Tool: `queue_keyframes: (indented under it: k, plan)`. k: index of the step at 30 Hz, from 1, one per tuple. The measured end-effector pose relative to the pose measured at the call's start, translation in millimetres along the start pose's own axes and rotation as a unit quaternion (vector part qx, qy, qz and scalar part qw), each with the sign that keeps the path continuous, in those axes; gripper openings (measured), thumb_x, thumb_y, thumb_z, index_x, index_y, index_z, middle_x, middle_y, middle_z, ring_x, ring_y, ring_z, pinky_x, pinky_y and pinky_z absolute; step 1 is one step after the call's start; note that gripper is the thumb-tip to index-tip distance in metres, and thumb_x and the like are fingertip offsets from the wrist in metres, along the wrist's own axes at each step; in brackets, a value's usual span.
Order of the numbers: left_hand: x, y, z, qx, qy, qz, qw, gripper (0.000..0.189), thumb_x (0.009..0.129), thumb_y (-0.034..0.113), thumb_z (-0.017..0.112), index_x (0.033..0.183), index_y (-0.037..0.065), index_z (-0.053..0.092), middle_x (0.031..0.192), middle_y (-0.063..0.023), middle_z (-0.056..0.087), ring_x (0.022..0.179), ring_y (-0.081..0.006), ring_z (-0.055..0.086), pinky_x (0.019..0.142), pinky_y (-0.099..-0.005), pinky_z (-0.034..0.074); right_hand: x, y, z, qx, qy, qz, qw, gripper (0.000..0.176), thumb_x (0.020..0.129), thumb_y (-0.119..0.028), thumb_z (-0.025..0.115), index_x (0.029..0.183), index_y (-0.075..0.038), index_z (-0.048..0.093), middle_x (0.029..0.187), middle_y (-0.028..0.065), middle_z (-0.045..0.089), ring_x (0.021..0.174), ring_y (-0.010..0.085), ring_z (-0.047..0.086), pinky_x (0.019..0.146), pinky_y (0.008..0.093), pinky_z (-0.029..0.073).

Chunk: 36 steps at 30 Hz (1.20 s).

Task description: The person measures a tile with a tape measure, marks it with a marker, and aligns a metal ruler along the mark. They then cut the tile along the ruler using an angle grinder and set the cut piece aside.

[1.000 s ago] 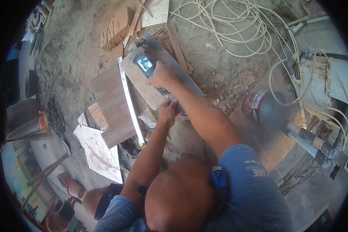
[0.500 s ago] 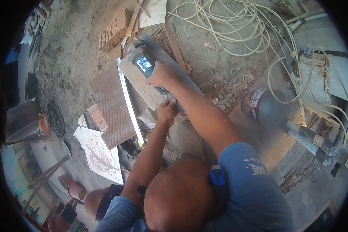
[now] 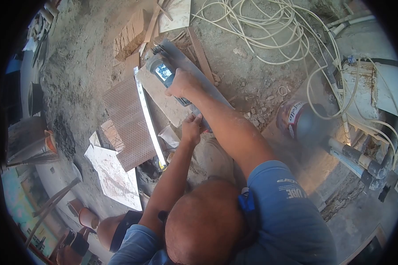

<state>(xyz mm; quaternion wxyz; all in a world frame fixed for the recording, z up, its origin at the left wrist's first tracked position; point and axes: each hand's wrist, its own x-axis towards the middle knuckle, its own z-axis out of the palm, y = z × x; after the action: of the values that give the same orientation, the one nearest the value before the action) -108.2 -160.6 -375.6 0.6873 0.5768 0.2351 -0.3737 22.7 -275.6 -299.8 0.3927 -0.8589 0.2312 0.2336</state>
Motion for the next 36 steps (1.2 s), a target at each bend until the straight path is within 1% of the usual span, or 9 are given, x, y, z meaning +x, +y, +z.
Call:
queue_keyframes:
  k: [8,10,12,13,14,16,26,28,36]
  plan:
    - [-0.9,0.9,-1.0,-0.002,0.007,-0.002,1.0,0.015,0.097,0.012,0.059,0.088,0.001,0.062,0.071,-0.0046,0.059,0.056,-0.0133,0.053,0.047,-0.0296,0.048,16.7,-15.3,-2.9,-0.025,-0.011,0.001,1.0,0.082,0.065,-0.036,0.083,0.131,0.0,0.051,0.128,0.0217,0.062,0.118,0.0352,0.061,0.098,0.0439,0.05]
    - [1.4,0.8,-5.1,0.024,-0.025,-0.007,0.999,0.015,0.098,0.013,0.059,0.091,0.0,0.058,0.077,-0.007,0.061,0.06,-0.0151,0.059,0.056,-0.0312,0.056,23.0,-18.3,-3.2,-0.028,-0.008,-0.001,1.0,0.082,0.066,-0.037,0.082,0.131,0.001,0.05,0.128,0.0219,0.061,0.118,0.035,0.061,0.099,0.0435,0.05]
    - [3.5,-0.9,-7.2,0.025,-0.031,-0.005,0.999,0.015,0.098,0.013,0.058,0.092,0.0,0.058,0.077,-0.0079,0.062,0.06,-0.0158,0.06,0.057,-0.0312,0.056,29.8,-19.9,-2.6,-0.012,0.009,-0.016,1.0,0.082,0.06,-0.036,0.082,0.125,0.004,0.054,0.121,0.0267,0.063,0.113,0.038,0.062,0.097,0.0399,0.05]
    - [4.6,-1.9,-7.9,0.027,-0.039,-0.004,0.999,0.015,0.098,0.013,0.058,0.092,-0.001,0.058,0.078,-0.0088,0.064,0.061,-0.0166,0.061,0.057,-0.0311,0.056,34.9,-21.8,-1.9,-0.012,0.009,-0.017,1.0,0.082,0.06,-0.036,0.082,0.125,0.004,0.054,0.121,0.0267,0.063,0.113,0.038,0.062,0.097,0.0399,0.05]
    - [5.2,-4.2,-7.0,0.027,-0.039,-0.003,0.999,0.015,0.098,0.013,0.058,0.092,-0.001,0.058,0.078,-0.0088,0.064,0.061,-0.0166,0.061,0.057,-0.0311,0.056,40.2,-24.0,-1.2,-0.016,0.009,-0.013,1.0,0.082,0.06,-0.036,0.082,0.125,0.004,0.054,0.12,0.0264,0.063,0.113,0.0379,0.062,0.097,0.04,0.05]
    - [3.3,-5.7,-2.4,0.003,0.005,-0.003,1.0,0.015,0.096,0.013,0.06,0.087,0.001,0.062,0.071,-0.0041,0.059,0.057,-0.0126,0.053,0.048,-0.0296,0.047,41.1,-28.3,-3.8,-0.021,0.007,-0.011,1.0,0.083,0.059,-0.037,0.082,0.125,0.004,0.054,0.12,0.0261,0.064,0.112,0.0378,0.063,0.096,0.04,0.05]
    - [-1.0,1.3,-4.7,-0.008,-0.01,-0.008,1.0,0.018,0.097,0.014,0.06,0.088,-0.002,0.063,0.072,-0.0058,0.06,0.056,-0.0139,0.054,0.049,-0.0305,0.05,20.5,-19.2,-8.7,-0.032,-0.004,-0.008,0.999,0.081,0.062,-0.037,0.082,0.126,0.004,0.054,0.122,0.0253,0.063,0.115,0.0366,0.062,0.097,0.0397,0.05]
    - [2.3,0.6,-9.1,0.014,-0.036,-0.011,0.999,0.018,0.099,0.013,0.056,0.097,-0.005,0.06,0.081,-0.0117,0.065,0.065,-0.0193,0.065,0.058,-0.0326,0.055,16.8,-13.3,-6.7,-0.028,-0.016,-0.002,0.999,0.081,0.064,-0.035,0.082,0.128,0.003,0.052,0.125,0.024,0.063,0.118,0.0356,0.061,0.099,0.0403,0.049]
    - [2.4,4.6,-12.9,0.011,-0.039,-0.024,0.999,0.017,0.1,0.012,0.055,0.1,-0.004,0.062,0.089,-0.0111,0.067,0.073,-0.0197,0.066,0.067,-0.0327,0.058,-8.8,9.6,2.4,-0.012,0.008,-0.004,1.0,0.077,0.062,-0.033,0.083,0.124,0.002,0.054,0.122,0.0243,0.064,0.115,0.0365,0.062,0.097,0.0411,0.051]
